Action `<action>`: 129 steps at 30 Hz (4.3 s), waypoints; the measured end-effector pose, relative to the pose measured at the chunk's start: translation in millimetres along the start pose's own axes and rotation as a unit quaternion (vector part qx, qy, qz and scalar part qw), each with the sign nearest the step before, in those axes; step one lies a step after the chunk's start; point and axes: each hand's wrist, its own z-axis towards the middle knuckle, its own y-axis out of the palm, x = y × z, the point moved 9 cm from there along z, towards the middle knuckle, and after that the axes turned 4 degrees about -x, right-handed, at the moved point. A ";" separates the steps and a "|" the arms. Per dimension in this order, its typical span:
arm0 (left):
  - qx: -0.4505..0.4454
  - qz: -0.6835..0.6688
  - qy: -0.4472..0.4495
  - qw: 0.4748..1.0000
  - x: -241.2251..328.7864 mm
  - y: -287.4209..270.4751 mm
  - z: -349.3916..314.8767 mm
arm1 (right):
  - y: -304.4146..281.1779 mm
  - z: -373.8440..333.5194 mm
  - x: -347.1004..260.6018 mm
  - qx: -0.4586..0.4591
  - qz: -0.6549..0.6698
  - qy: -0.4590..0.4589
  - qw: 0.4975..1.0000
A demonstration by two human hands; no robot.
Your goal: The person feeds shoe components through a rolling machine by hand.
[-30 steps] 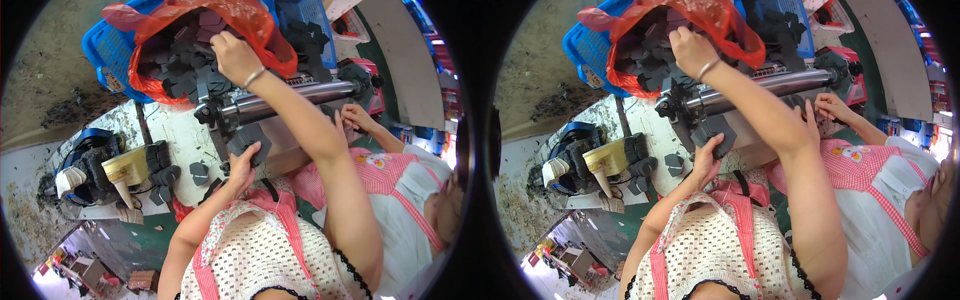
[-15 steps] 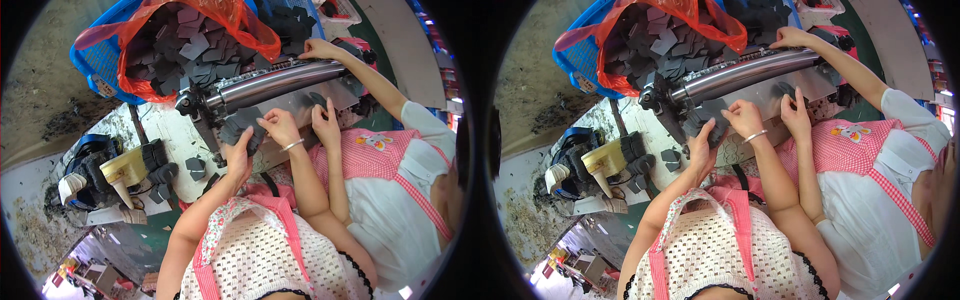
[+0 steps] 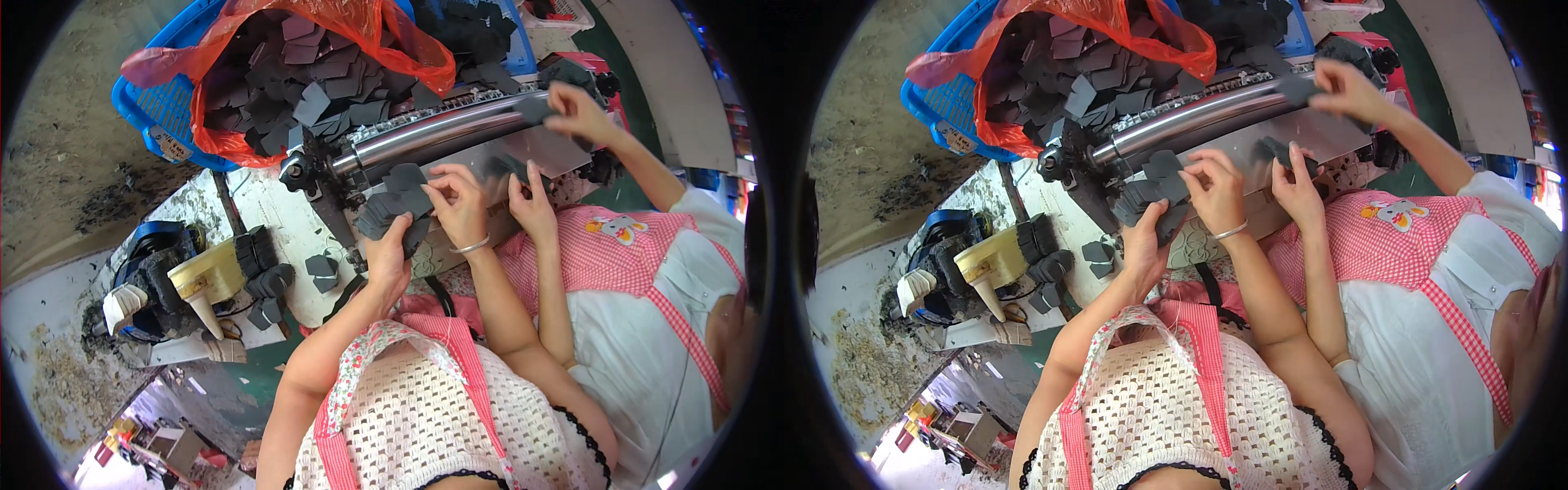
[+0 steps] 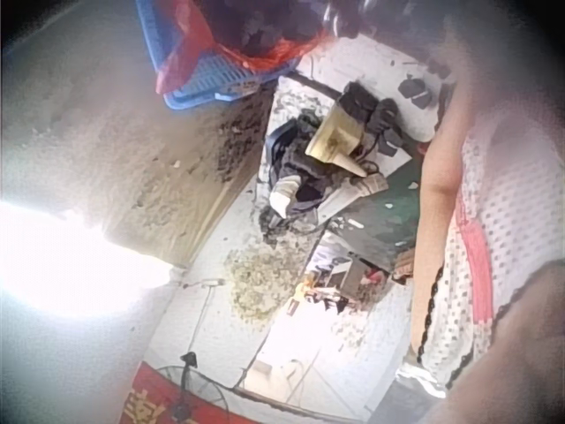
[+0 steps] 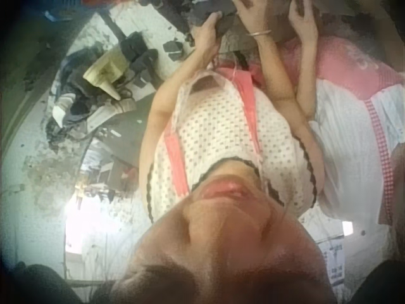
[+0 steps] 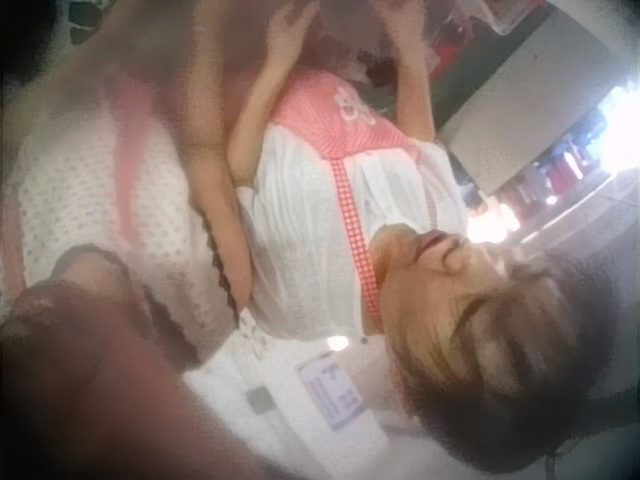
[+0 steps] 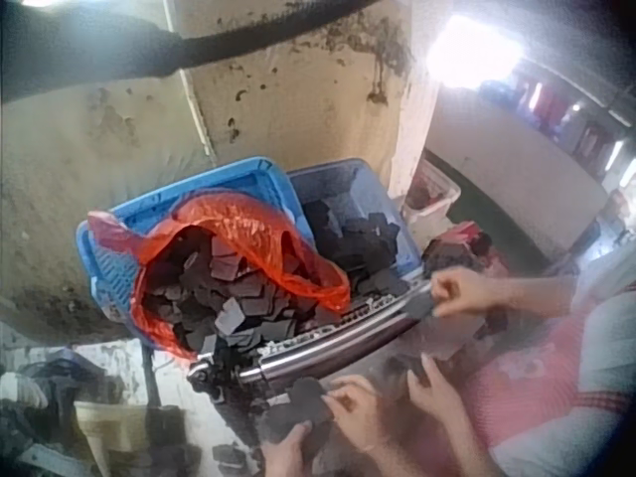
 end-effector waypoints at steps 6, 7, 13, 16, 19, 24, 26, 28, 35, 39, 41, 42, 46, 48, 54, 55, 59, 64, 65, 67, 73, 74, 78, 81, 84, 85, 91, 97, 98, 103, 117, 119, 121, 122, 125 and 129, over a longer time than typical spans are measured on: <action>0.009 -0.012 -0.065 0.998 5.5 -3.6 -10.5 | -6.3 -4.2 26.2 -0.027 0.041 -0.002 0.999; 0.009 -0.020 -0.059 0.998 6.9 -3.0 -11.5 | -4.2 -1.4 26.6 -0.027 0.041 -0.001 0.999; -0.028 -0.017 -0.063 0.997 2.4 -10.5 -3.3 | 4.4 1.7 18.3 -0.060 0.041 0.182 0.981; -0.036 -0.014 -0.068 0.997 0.9 -3.8 -2.0 | 5.3 8.0 37.2 -0.077 -0.035 0.255 0.963; -0.033 -0.023 -0.057 0.998 5.2 2.2 0.7 | 8.8 11.5 43.1 0.030 0.131 0.214 0.967; -0.016 -0.043 -0.054 0.997 10.1 -1.8 4.2 | 30.1 0.1 29.1 -0.205 0.034 0.199 0.958; -0.025 -0.069 -0.042 0.996 10.6 0.1 4.0 | 24.1 3.1 38.9 -0.168 0.033 0.258 0.951; -0.041 -0.039 -0.033 0.998 9.6 2.0 5.6 | 20.8 1.4 47.8 -0.130 0.032 0.315 0.940; -0.029 -0.025 -0.031 0.999 6.6 -5.8 12.0 | 21.0 -3.8 27.7 -0.127 0.058 0.230 0.963; -0.014 -0.039 -0.040 0.998 10.9 3.2 4.9 | 27.0 -7.0 36.9 -0.153 0.090 0.216 0.960; -0.037 -0.074 -0.039 0.996 12.0 4.3 3.4 | 24.6 -7.6 41.2 -0.139 0.068 0.260 0.953; -0.037 -0.074 -0.040 0.996 11.3 4.7 3.2 | 20.9 -8.8 46.0 -0.122 0.045 0.302 0.944; -0.022 -0.013 -0.030 0.999 9.3 1.2 5.0 | 13.3 -6.3 55.0 -0.039 0.056 0.346 0.936; -0.014 -0.005 -0.028 1.000 7.6 -1.8 6.5 | 16.6 -4.0 41.0 -0.088 -0.018 0.305 0.948; -0.015 -0.029 -0.032 0.999 8.4 1.7 3.9 | 16.3 0.7 29.4 -0.101 -0.103 0.222 0.964; -0.015 -0.030 -0.029 0.999 8.2 0.7 4.9 | 17.2 1.1 29.8 -0.101 -0.103 0.222 0.964; -0.010 -0.048 -0.013 0.999 9.6 0.4 5.0 | 17.8 5.3 18.0 -0.084 -0.164 0.177 0.967; -0.010 -0.056 -0.018 0.998 7.2 -4.5 5.1 | 13.7 7.2 15.1 -0.018 -0.099 0.234 0.967; -0.013 -0.041 -0.015 0.999 7.6 -3.6 4.6 | 12.7 6.1 21.1 -0.007 -0.067 0.252 0.965; -0.012 -0.045 -0.011 0.999 10.1 -1.4 3.2 | 12.5 3.4 34.3 -0.002 -0.034 0.269 0.963; -0.021 -0.031 -0.043 0.998 7.4 -3.9 1.6 | 17.6 6.3 49.5 -0.031 0.003 0.258 0.966; -0.027 -0.032 -0.056 0.998 5.7 -3.1 1.1 | 14.8 4.9 43.9 0.008 0.047 0.244 0.969; -0.013 -0.025 -0.056 0.998 6.1 -7.1 1.3 | 21.7 0.6 22.8 -0.106 -0.078 0.173 0.976; -0.014 -0.041 -0.068 0.997 4.5 -6.2 2.8 | 29.5 -2.3 20.9 -0.166 -0.034 0.178 0.969; -0.026 -0.059 -0.053 0.997 4.7 -6.4 5.7 | 27.2 1.1 1.5 -0.139 -0.111 0.149 0.973; -0.032 -0.074 -0.051 0.995 1.3 -9.1 8.1 | 28.6 0.6 0.3 -0.139 -0.111 0.147 0.973; -0.009 -0.071 -0.043 0.996 1.4 -8.3 4.9 | 14.9 3.3 16.9 -0.027 -0.090 0.191 0.977; -0.018 -0.062 -0.028 0.998 4.9 -1.8 2.4 | 18.6 0.2 32.8 -0.073 -0.037 0.183 0.980; -0.021 -0.062 -0.024 0.998 5.6 -0.6 2.2 | 13.5 2.5 36.8 -0.043 -0.052 0.189 0.980; -0.012 -0.040 -0.034 0.999 3.7 -5.4 3.8 | 4.6 -0.5 25.8 0.030 0.042 0.175 0.983; -0.009 -0.067 -0.035 0.997 6.3 -2.4 -2.4 | 8.3 8.2 27.5 0.029 -0.072 0.206 0.975; 0.005 -0.050 -0.027 0.998 7.2 -7.2 -3.0 | 6.6 6.4 21.7 0.030 -0.100 0.185 0.977; 0.002 -0.045 -0.035 0.998 3.9 -10.0 -1.0 | 2.1 2.2 13.9 0.033 -0.128 0.166 0.977; 0.000 -0.039 -0.043 0.998 2.1 -10.6 0.3 | 12.8 -0.2 16.5 -0.045 -0.095 0.176 0.979; -0.009 -0.053 -0.009 0.998 6.5 -6.5 1.8 | 23.9 -3.0 3.0 -0.103 -0.099 0.166 0.976; -0.037 -0.066 -0.023 0.997 4.9 0.6 1.5 | 19.4 -1.8 -2.9 -0.059 -0.174 0.128 0.975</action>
